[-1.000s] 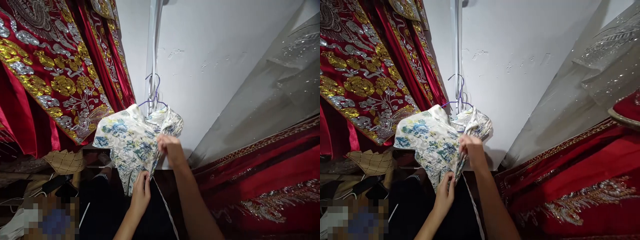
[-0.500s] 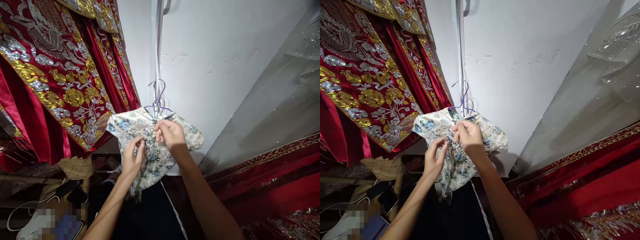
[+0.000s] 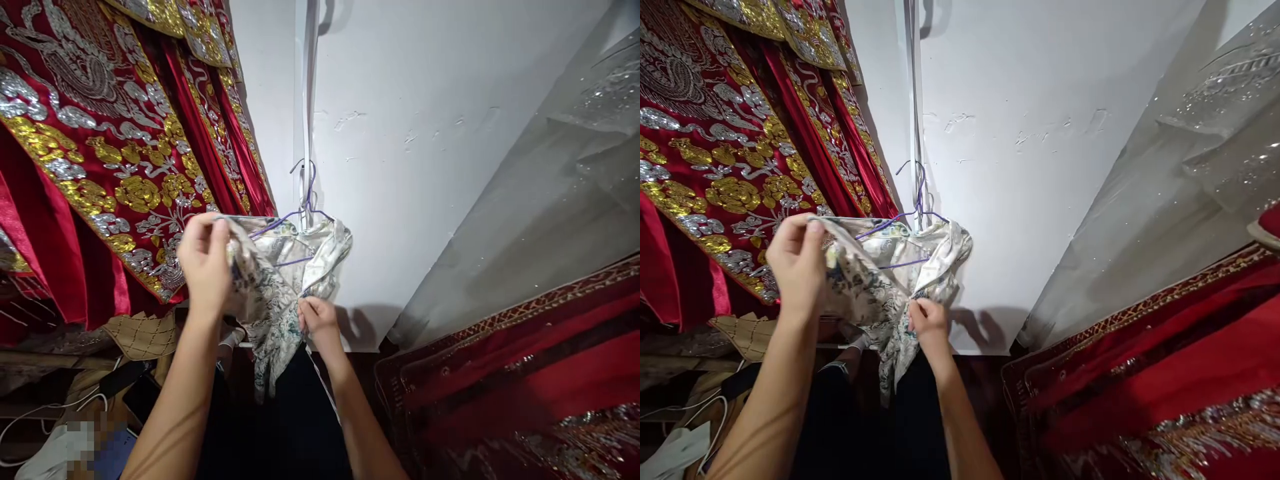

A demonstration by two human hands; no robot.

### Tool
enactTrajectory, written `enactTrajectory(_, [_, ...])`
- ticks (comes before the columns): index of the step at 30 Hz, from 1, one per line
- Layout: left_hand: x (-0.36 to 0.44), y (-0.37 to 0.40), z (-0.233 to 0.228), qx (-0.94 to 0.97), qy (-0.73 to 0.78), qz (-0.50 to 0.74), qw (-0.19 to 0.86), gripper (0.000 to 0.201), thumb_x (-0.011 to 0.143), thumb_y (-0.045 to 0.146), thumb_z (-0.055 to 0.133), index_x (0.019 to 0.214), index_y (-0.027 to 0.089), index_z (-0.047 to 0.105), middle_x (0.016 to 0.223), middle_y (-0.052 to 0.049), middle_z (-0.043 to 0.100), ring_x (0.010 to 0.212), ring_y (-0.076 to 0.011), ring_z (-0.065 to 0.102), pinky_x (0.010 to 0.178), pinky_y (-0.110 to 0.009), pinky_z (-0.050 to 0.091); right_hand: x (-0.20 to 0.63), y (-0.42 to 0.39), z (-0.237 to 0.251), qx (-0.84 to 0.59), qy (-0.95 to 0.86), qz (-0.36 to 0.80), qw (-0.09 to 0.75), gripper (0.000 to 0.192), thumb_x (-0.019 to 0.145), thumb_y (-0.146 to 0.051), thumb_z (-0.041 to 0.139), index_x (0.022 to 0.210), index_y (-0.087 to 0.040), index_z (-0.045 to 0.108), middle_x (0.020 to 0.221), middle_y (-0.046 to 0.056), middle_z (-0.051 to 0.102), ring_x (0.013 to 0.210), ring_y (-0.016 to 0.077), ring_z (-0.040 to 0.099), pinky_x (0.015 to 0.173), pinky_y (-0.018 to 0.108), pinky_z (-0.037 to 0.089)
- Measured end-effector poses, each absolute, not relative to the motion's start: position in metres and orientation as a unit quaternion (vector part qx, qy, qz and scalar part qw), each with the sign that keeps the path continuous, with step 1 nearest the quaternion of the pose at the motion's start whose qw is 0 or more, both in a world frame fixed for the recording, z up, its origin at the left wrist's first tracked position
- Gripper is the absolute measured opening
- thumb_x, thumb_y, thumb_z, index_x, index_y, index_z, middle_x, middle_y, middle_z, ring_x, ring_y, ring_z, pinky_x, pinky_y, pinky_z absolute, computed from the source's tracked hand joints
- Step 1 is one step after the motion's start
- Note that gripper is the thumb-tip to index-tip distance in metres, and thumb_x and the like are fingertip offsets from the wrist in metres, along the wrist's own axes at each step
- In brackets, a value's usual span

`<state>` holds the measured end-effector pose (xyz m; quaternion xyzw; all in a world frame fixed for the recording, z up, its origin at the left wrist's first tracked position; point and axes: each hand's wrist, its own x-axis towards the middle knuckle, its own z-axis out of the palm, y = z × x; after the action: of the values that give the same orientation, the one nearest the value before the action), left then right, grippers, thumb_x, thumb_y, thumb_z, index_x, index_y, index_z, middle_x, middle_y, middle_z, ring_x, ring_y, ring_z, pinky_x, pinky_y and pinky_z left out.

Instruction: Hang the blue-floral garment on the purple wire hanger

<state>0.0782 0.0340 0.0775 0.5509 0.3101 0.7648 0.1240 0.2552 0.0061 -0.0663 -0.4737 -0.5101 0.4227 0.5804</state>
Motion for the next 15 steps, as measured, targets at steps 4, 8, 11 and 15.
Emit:
enactTrajectory(4, [0.039,0.049,0.036,0.287,0.3,0.82,0.395,0.017,0.092,0.024,0.06,0.079,0.016,0.065,0.077,-0.002,0.066,0.08,-0.0117,0.065,0.085,-0.022,0.054,0.243,-0.042,-0.089,-0.445,-0.49,0.477,0.578,0.034,0.09,-0.035,0.053,0.059,-0.02,0.055,0.044,-0.004,0.049,0.043,0.0105,0.043,0.051,0.024,0.035])
enactTrajectory(8, [0.041,0.036,-0.031,0.199,0.351,0.779,0.48,0.012,0.09,0.022,0.061,0.082,0.017,0.069,0.081,-0.004,0.072,0.088,-0.0123,0.069,0.084,-0.018,0.055,0.238,-0.065,-0.09,-0.431,-0.466,0.515,0.576,0.032,0.089,-0.033,0.054,0.061,-0.019,0.055,0.045,-0.004,0.049,0.043,0.0099,0.044,0.051,0.024,0.034])
enactTrajectory(11, [0.064,0.016,-0.078,0.199,0.367,0.737,0.532,0.009,0.084,0.025,0.069,0.084,0.016,0.071,0.081,-0.006,0.073,0.082,-0.0157,0.07,0.075,-0.021,0.057,0.249,-0.066,-0.085,-0.439,-0.47,0.491,0.588,0.029,0.087,-0.03,0.053,0.06,-0.019,0.056,0.043,-0.004,0.049,0.042,0.0103,0.044,0.049,0.024,0.031])
enactTrajectory(15, [0.087,-0.001,-0.106,0.201,0.378,0.7,0.572,0.023,0.069,0.026,0.082,0.084,0.014,0.071,0.079,-0.005,0.072,0.073,-0.0165,0.068,0.067,-0.023,0.055,0.276,-0.067,-0.083,-0.479,-0.51,0.483,0.526,0.028,0.081,-0.024,0.051,0.053,-0.02,0.054,0.038,-0.005,0.043,0.037,0.0089,0.037,0.045,0.025,0.025])
